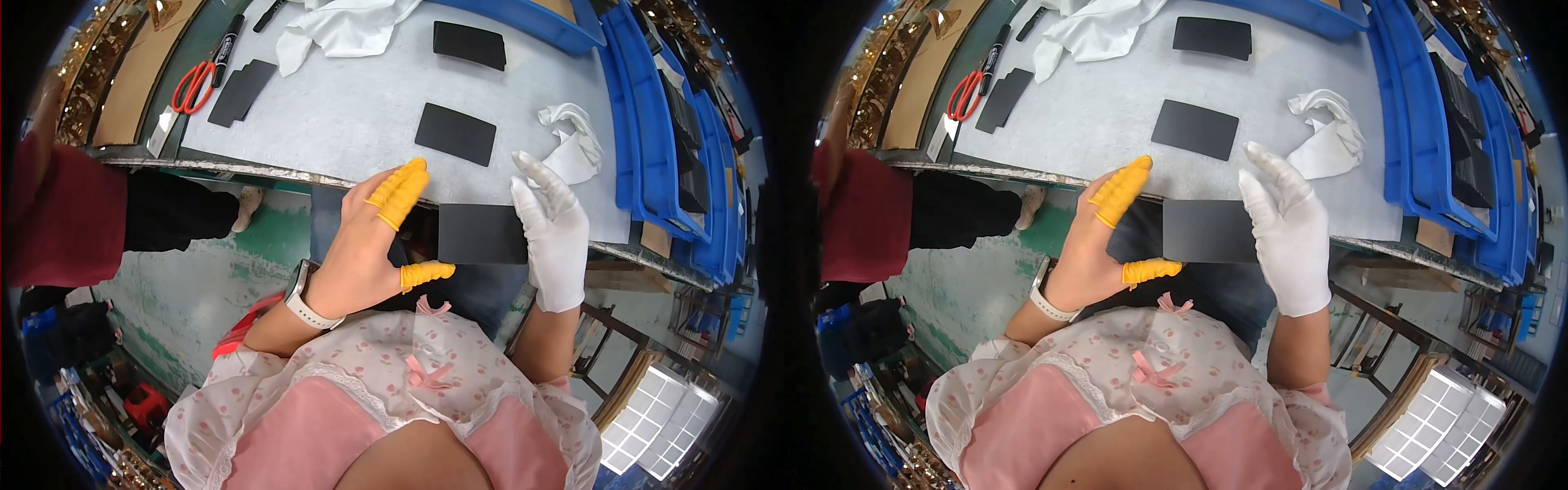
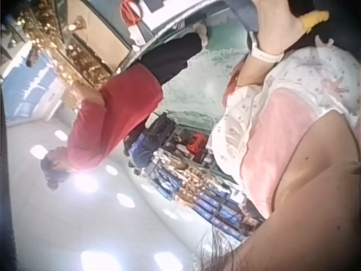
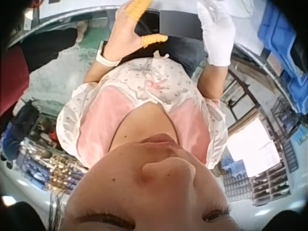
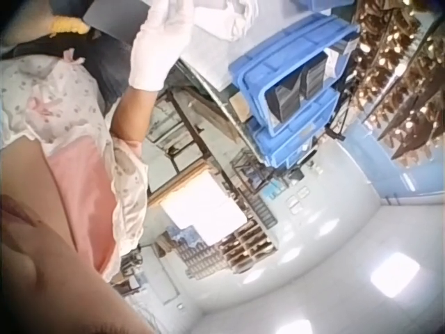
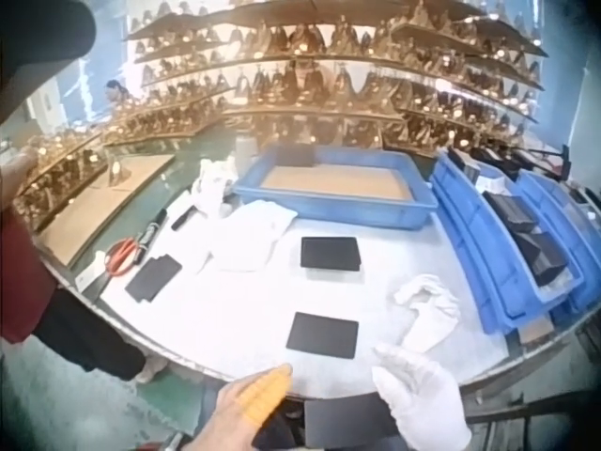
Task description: The recorder is wiping and cleaning black rectangular plates with a white cloth at a factory workbench.
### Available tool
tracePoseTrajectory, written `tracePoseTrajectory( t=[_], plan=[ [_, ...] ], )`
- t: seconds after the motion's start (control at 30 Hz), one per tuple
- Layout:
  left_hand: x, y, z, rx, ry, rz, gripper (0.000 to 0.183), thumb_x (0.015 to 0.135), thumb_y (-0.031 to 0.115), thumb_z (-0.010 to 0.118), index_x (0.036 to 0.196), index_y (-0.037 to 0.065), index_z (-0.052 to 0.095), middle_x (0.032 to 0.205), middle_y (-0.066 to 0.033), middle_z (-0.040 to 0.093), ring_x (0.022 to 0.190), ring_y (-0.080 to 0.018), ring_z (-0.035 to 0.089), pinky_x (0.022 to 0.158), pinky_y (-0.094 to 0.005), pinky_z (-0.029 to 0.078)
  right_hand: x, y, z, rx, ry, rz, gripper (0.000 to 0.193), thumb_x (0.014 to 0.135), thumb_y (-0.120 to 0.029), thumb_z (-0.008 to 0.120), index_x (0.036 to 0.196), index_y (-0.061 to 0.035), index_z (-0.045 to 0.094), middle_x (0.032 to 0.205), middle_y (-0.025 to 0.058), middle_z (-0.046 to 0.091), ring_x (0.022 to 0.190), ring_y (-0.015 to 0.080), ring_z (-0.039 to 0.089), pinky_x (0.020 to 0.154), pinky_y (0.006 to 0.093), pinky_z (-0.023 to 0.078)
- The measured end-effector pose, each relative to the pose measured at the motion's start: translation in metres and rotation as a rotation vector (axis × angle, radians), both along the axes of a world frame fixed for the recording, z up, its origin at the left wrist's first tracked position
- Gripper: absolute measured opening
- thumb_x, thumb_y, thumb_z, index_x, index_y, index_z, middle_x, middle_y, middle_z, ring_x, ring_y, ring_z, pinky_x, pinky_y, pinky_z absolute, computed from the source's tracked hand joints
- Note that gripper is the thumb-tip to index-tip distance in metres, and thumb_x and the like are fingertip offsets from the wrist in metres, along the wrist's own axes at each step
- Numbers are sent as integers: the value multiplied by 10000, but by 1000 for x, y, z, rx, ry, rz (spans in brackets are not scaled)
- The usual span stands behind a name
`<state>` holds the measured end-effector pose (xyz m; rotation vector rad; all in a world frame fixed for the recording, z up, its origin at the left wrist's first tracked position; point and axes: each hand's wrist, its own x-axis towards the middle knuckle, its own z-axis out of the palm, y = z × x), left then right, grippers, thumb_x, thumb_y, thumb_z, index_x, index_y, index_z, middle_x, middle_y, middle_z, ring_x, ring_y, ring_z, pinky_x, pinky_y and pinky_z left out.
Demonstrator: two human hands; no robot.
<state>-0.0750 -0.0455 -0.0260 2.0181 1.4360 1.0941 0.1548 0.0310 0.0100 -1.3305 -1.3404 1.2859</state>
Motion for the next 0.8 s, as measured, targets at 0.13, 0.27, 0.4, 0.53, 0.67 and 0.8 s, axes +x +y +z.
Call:
tracePoseTrajectory(
  t=[0.13,0.27,0.4,0.53,0.67,0.8],
  plan=[
    [-3,0,0,15,78,-59,885,752,427,935,1457,21,587,1547,-165,548,1426,-396,473,1186,-502,330,-3,-3,0,-1,-21,-18,387,1021,-32,700,1395,51,647,1352,84,707,1112,88,646,1004,237,493],
    [-1,0,2,-9,55,-52,826,759,449,921,1406,26,633,1532,-160,562,1419,-394,481,1174,-502,341,-7,-4,-2,14,37,-32,398,1020,-31,701,1405,52,640,1343,80,709,1089,80,639,999,232,489],
    [-4,4,2,42,63,-9,797,741,454,929,1362,32,660,1497,-145,593,1410,-379,495,1165,-496,349,-13,-8,1,22,-19,-20,395,1036,-35,684,1415,58,627,1376,95,691,1095,103,652,1010,252,495],
    [-8,4,3,113,83,0,766,723,436,937,1328,42,682,1440,-122,641,1391,-359,524,1162,-526,347,-18,-10,1,10,-52,-20,560,965,-144,804,1453,37,595,1347,115,699,1114,145,670,1009,297,513],
    [1,3,4,138,92,-11,672,712,399,928,1248,45,731,1391,-109,672,1389,-345,532,1163,-578,336,-41,-22,18,398,-911,329,1068,672,-547,950,1533,-84,519,1080,202,707,1013,389,703,841,480,569],
    [0,2,-1,160,129,-16,663,713,426,938,1227,54,746,1386,-99,676,1385,-343,532,1159,-581,341,-31,-18,-8,387,-707,299,740,727,-331,969,1350,-45,692,907,162,726,802,244,720,725,358,565]
  ],
)
